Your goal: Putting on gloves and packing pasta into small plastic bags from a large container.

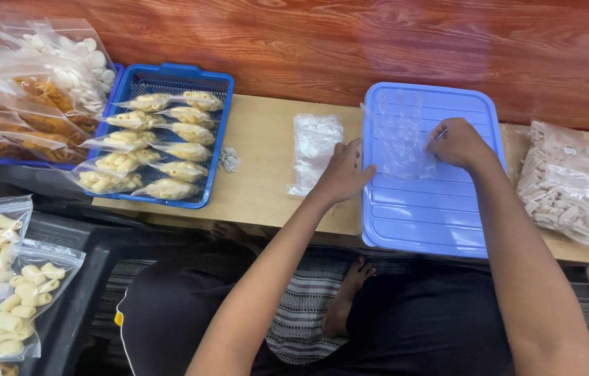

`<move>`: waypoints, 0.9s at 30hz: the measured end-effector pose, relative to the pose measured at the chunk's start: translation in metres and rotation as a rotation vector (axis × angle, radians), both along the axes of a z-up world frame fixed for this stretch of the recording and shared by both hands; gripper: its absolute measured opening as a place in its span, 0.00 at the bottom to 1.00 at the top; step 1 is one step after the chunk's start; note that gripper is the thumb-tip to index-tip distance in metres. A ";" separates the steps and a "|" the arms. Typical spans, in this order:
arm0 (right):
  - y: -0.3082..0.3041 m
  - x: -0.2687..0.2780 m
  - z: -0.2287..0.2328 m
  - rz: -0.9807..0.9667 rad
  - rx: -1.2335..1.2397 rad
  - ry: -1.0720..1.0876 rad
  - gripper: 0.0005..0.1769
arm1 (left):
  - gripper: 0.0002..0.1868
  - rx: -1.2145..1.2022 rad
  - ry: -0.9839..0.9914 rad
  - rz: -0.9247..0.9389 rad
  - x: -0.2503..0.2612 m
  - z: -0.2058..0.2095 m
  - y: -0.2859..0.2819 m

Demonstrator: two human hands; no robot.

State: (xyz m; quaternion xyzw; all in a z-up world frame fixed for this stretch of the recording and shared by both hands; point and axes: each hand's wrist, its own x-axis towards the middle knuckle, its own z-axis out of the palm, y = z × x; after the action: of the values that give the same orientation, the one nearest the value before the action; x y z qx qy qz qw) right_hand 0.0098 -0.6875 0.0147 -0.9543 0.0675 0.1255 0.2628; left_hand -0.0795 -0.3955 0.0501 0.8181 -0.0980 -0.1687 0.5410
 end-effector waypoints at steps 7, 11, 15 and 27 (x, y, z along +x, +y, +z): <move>0.005 -0.001 0.007 -0.028 0.200 -0.080 0.12 | 0.39 0.105 -0.457 -0.044 0.000 -0.012 -0.011; 0.010 -0.005 0.012 -0.067 0.358 -0.089 0.15 | 0.33 0.279 -0.687 -0.152 0.007 -0.037 -0.032; 0.015 -0.013 0.026 -0.096 0.453 -0.093 0.14 | 0.29 0.376 -0.724 -0.184 0.007 -0.034 -0.042; 0.022 -0.020 0.051 -0.218 0.477 -0.246 0.14 | 0.04 -0.204 -0.446 0.152 0.021 -0.020 -0.043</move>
State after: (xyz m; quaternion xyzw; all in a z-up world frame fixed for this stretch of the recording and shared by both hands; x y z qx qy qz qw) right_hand -0.0105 -0.6653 0.0653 -0.8608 0.1059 -0.0077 0.4977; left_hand -0.0589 -0.4388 0.0300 0.7811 -0.1699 0.0677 0.5970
